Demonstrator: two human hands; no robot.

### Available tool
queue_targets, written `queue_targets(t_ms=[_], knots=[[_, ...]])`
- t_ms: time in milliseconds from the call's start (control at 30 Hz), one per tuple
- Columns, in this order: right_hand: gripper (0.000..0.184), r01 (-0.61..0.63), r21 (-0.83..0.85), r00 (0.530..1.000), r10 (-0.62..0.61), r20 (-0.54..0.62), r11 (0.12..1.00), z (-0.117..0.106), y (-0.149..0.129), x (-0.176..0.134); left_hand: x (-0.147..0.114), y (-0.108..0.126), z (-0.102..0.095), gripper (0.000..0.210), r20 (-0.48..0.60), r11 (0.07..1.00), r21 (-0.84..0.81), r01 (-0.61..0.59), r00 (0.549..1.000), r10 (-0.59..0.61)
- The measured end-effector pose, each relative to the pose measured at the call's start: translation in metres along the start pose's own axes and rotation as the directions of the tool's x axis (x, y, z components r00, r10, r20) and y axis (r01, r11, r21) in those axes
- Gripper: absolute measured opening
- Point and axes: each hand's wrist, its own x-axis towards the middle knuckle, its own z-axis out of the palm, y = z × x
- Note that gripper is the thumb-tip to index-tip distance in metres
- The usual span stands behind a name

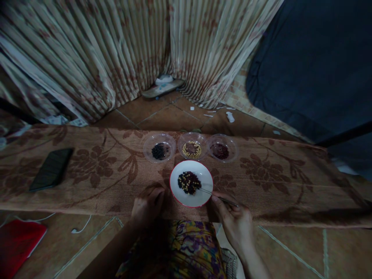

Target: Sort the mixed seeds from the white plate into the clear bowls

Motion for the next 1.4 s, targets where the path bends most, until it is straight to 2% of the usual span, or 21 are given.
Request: queue_targets(t_ms=[100, 167, 333, 400, 500, 567, 700, 800, 933, 1100, 1400], knots=[[0.023, 0.047, 0.058, 0.997, -0.043, -0.067, 0.997, 0.004, -0.021, 0.009, -0.001, 0.000, 0.001, 0.018, 0.002, 1.000, 0.007, 0.006, 1.000, -0.006], [0.022, 0.115, 0.107, 0.991, -0.107, -0.079, 0.988, 0.015, -0.038, 0.021, -0.001, 0.000, 0.002, 0.020, 0.003, 1.000, 0.007, 0.012, 1.000, -0.012], [0.020, 0.286, 0.229, 0.957, -0.292, -0.010, 0.931, 0.074, -0.083, 0.060, -0.003, 0.000, 0.004, 0.018, -0.016, 1.000, 0.018, -0.002, 1.000, 0.003], [0.020, 0.327, 0.255, 0.935, -0.351, 0.053, 0.910, 0.097, -0.095, 0.072, -0.003, -0.001, 0.005, 0.017, -0.032, 0.999, 0.031, -0.007, 0.999, 0.008], [0.020, 0.336, 0.269, 0.930, -0.364, 0.058, 0.902, 0.112, -0.096, 0.078, -0.003, 0.000, 0.005, 0.016, -0.044, 0.999, 0.037, -0.008, 0.999, 0.010], [0.021, 0.317, 0.258, 0.943, -0.332, 0.016, 0.913, 0.105, -0.088, 0.074, -0.003, 0.001, 0.004, 0.017, -0.042, 1.000, 0.024, -0.009, 0.999, 0.010], [0.022, 0.225, 0.233, 0.974, -0.218, -0.058, 0.946, 0.069, -0.063, 0.053, -0.002, 0.003, 0.001, 0.020, -0.022, 1.000, -0.002, -0.001, 1.000, 0.001], [0.023, 0.124, 0.201, 0.991, -0.113, -0.065, 0.972, 0.041, -0.044, 0.034, -0.001, 0.003, 0.000, 0.019, -0.003, 1.000, -0.002, 0.012, 1.000, -0.012], [0.027, 0.067, 0.089, 0.998, -0.065, -0.017, 0.994, 0.018, -0.021, 0.010, -0.001, 0.001, 0.001, 0.019, 0.022, 1.000, 0.004, 0.020, 1.000, -0.021], [0.033, 0.054, 0.038, 0.991, -0.058, 0.117, 0.998, 0.009, 0.000, -0.008, -0.001, 0.001, 0.001, 0.019, 0.019, 0.999, 0.032, 0.006, 1.000, -0.006], [0.029, 0.132, 0.054, 0.977, -0.139, 0.159, 0.990, 0.015, 0.010, -0.007, 0.000, 0.000, 0.001, 0.016, -0.004, 0.998, 0.054, -0.009, 1.000, 0.009]])
